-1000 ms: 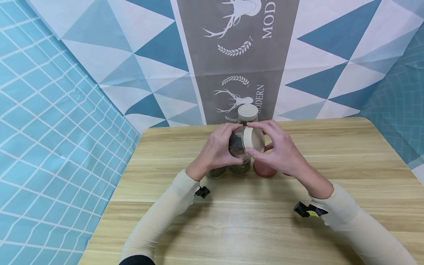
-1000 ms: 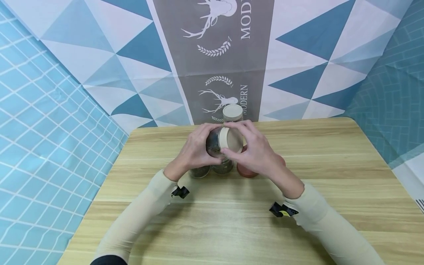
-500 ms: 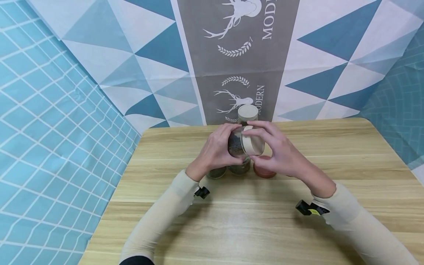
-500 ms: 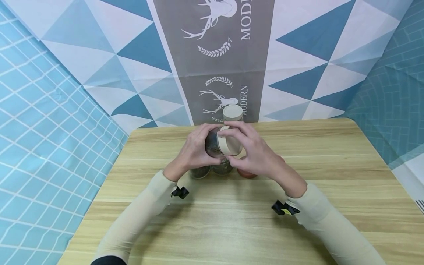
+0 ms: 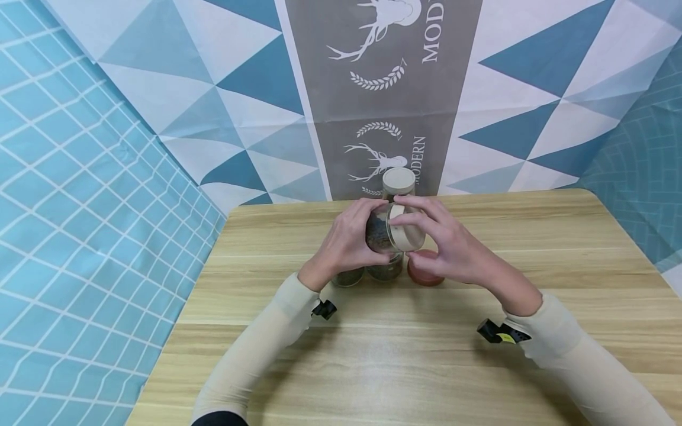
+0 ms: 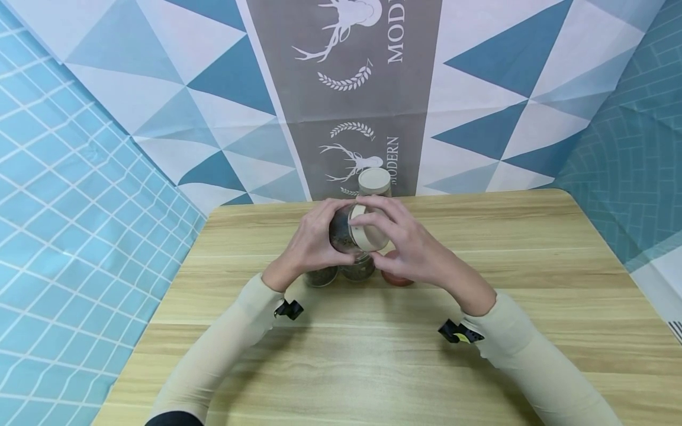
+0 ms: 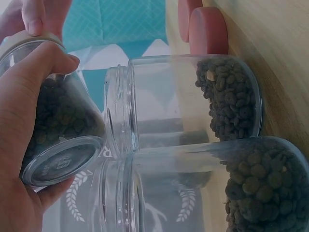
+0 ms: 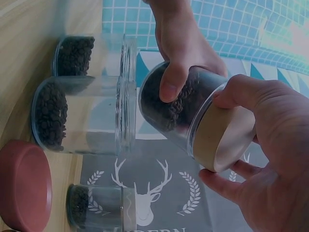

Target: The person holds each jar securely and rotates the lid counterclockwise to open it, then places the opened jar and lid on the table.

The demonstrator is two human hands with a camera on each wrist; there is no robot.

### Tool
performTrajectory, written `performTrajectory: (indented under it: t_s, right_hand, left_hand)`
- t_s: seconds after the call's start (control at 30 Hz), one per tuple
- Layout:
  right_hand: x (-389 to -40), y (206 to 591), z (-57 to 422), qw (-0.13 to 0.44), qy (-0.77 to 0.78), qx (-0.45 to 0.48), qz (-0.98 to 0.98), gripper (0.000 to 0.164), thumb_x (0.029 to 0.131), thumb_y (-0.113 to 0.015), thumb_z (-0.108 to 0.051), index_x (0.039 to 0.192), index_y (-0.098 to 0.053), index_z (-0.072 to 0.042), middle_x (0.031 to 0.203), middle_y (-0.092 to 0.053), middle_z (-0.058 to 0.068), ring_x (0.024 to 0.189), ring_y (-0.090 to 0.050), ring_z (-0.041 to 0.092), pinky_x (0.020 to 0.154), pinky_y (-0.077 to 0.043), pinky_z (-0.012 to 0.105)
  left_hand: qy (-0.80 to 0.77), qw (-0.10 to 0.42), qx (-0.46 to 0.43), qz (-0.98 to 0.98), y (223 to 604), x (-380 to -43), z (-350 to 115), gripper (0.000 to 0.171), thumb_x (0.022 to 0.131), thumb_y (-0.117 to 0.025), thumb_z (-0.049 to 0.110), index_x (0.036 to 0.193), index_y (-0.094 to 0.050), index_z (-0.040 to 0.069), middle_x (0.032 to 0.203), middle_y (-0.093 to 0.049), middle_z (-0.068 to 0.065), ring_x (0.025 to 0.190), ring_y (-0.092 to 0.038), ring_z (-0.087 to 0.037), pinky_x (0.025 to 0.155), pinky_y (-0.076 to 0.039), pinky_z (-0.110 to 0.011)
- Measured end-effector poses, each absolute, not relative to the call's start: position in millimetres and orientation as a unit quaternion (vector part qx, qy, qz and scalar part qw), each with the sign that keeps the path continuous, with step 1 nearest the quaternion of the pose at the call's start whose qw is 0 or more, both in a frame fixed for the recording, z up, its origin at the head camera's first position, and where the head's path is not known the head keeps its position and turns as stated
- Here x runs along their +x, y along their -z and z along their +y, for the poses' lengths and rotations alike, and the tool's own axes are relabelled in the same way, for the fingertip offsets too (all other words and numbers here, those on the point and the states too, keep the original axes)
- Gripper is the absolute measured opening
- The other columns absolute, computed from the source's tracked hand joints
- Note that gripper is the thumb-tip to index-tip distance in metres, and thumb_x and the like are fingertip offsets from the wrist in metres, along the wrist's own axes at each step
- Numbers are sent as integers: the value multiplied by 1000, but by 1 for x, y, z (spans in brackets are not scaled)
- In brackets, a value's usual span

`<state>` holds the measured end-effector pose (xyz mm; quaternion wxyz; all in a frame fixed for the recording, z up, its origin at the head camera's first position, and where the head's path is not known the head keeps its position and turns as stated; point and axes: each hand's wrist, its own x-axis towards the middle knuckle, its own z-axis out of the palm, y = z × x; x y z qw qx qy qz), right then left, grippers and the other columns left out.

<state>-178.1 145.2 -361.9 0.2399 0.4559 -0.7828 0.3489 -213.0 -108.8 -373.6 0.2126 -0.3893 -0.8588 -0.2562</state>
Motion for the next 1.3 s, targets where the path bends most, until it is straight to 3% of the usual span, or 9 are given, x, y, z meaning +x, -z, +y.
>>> performTrajectory:
  t_s: [0.17,0.27,0.4,0.5,0.63,0.77,1.03,1.3]
  right_hand:
    - [-176,359,148,231,-346,451,-790,80,76,-87,10,150,-67,-10,169,-51,24,151,-55,46,120,-38,7]
    - [-175,357,150,219,-357,438,-796,89,74,-93,6,156,-62,-10,172,-48,23,153,-55,47,124,-35,7]
    - [-174,355,152,196,-389,399,-807,96,76,-99,-2,162,-56,-10,173,-47,20,152,-58,45,118,-59,34]
    - [-171,353,151,169,-422,350,-819,97,82,-97,-7,166,-50,-12,169,-49,21,148,-59,42,97,-70,54]
    - [-168,350,150,125,-467,273,-832,89,92,-91,-12,169,-48,-18,160,-53,20,138,-66,43,81,-73,40]
    - [-167,346,149,89,-478,225,-844,83,98,-86,-18,171,-46,-23,159,-55,20,130,-72,46,73,-70,25]
    - [-167,343,144,66,-476,218,-850,78,101,-82,-24,171,-48,-23,159,-58,18,130,-71,46,74,-67,24]
    - [-165,344,136,73,-464,227,-853,71,98,-88,-22,162,-58,-16,153,-62,17,125,-69,39,74,-66,19]
  left_hand:
    - [258,215,-392,-857,373,-213,-109,102,65,-107,28,150,-59,-3,141,-73,-18,129,-72,-31,118,-61,-43]
    - [258,214,-389,-858,373,-213,-109,102,65,-106,29,150,-60,-4,141,-73,-17,129,-72,-31,118,-62,-44]
    - [258,211,-384,-861,372,-213,-110,102,66,-106,30,150,-60,-4,141,-72,-17,130,-72,-30,117,-62,-44]
    - [258,209,-383,-862,372,-212,-110,102,66,-106,29,150,-60,-4,142,-72,-17,131,-72,-31,118,-62,-45]
    - [257,209,-381,-863,372,-213,-110,102,65,-106,29,150,-60,-3,142,-72,-17,131,-72,-31,118,-61,-44]
    - [256,208,-381,-864,371,-212,-109,103,65,-107,29,151,-60,-3,142,-72,-17,132,-71,-31,119,-61,-45]
    - [254,210,-384,-862,370,-211,-109,103,65,-107,28,151,-60,-2,142,-72,-17,131,-71,-31,119,-61,-44]
    - [255,213,-389,-859,371,-210,-107,100,65,-105,27,149,-61,-3,140,-72,-17,129,-71,-31,117,-62,-44]
